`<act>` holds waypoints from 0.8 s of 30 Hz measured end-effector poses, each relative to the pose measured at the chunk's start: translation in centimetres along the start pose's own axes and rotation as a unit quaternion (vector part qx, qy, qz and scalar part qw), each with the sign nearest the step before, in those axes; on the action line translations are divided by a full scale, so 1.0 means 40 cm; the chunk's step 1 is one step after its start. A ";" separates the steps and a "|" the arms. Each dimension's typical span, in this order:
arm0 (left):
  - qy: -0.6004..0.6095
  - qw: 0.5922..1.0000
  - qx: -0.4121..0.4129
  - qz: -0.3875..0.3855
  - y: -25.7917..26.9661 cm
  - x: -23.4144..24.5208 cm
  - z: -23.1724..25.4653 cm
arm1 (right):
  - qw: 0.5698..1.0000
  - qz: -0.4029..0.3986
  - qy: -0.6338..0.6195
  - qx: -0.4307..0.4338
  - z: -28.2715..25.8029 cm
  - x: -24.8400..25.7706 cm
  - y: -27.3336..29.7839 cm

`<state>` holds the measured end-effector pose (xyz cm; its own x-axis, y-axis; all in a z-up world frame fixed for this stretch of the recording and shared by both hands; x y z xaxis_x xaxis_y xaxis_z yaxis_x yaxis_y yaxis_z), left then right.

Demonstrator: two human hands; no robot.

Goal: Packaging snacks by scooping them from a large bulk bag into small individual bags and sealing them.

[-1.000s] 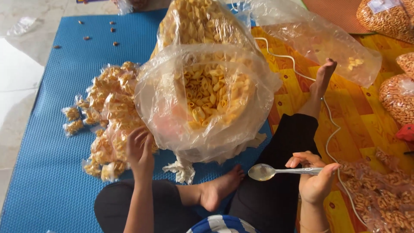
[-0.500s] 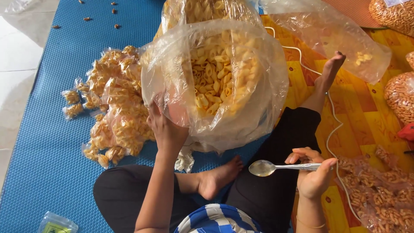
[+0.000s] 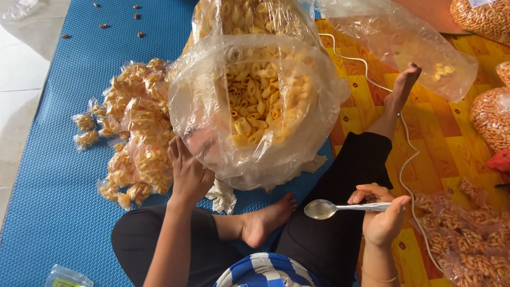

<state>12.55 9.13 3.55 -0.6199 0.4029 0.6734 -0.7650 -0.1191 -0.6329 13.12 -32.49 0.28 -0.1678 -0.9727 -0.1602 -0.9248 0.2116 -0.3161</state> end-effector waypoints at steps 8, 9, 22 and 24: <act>0.014 0.981 -0.181 -0.069 0.041 -0.010 0.084 | 1.000 0.006 -0.001 -0.008 -0.002 -0.001 0.003; -0.013 0.974 -0.214 -0.069 0.048 -0.023 0.094 | 1.000 0.006 -0.003 -0.007 -0.003 -0.005 0.000; -0.029 0.955 -0.286 -0.074 0.010 -0.110 0.097 | 1.000 0.005 -0.010 0.002 -0.015 -0.003 0.000; -0.022 0.955 -0.289 -0.069 -0.006 -0.126 0.109 | 1.000 0.003 -0.007 0.008 -0.018 -0.004 0.000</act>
<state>15.09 3.18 2.00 -0.5368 0.3377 0.7732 -0.6236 0.4585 -0.6331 12.90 -32.39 0.97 -0.1686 -0.9701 -0.1748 -0.9180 0.2191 -0.3305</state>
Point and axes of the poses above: each hand's wrist, its own y-axis away from the middle knuckle, its own x-axis out of the back of the hand, z = x × y, the point moved 10 cm from there along -y, towards the middle knuckle, and after that the axes turned 6 degrees about z, right-handed, at the moved point
